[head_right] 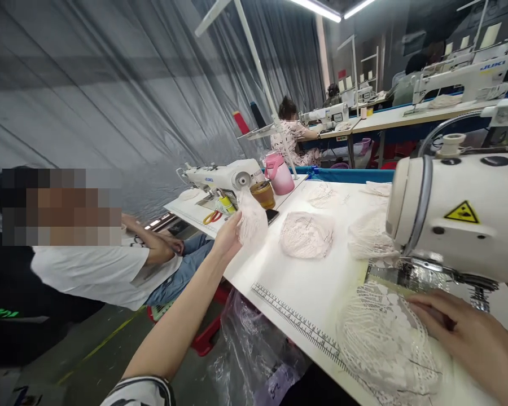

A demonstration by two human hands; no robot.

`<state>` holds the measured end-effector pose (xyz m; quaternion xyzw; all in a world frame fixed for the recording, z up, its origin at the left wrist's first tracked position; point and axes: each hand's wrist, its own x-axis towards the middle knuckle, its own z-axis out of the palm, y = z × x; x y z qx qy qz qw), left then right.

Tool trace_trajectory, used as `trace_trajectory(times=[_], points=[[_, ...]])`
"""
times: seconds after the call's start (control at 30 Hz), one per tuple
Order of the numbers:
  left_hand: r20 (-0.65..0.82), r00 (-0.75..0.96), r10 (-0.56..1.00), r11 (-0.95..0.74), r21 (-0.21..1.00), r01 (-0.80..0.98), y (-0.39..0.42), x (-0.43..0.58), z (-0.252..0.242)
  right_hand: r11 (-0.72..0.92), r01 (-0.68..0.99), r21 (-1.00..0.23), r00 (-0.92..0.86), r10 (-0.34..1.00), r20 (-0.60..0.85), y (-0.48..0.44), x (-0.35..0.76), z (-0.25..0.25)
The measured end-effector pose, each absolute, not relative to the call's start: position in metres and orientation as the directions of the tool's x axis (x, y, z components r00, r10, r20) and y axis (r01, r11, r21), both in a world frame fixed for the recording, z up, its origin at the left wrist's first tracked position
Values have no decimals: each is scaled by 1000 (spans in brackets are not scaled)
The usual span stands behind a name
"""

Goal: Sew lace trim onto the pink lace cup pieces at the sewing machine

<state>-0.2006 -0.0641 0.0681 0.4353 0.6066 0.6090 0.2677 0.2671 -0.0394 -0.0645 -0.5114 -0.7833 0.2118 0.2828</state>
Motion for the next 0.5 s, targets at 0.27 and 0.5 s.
trace_trajectory(times=[0.27,0.5], points=[[258,3,966,-216,803,555,-33,-110,30,247,644,-724,-337,941,22,-48,257,-46],[346,154,926,-329,535,778,-59,-80,21,251,612,-750,-327,944,49,-48,261,-49]])
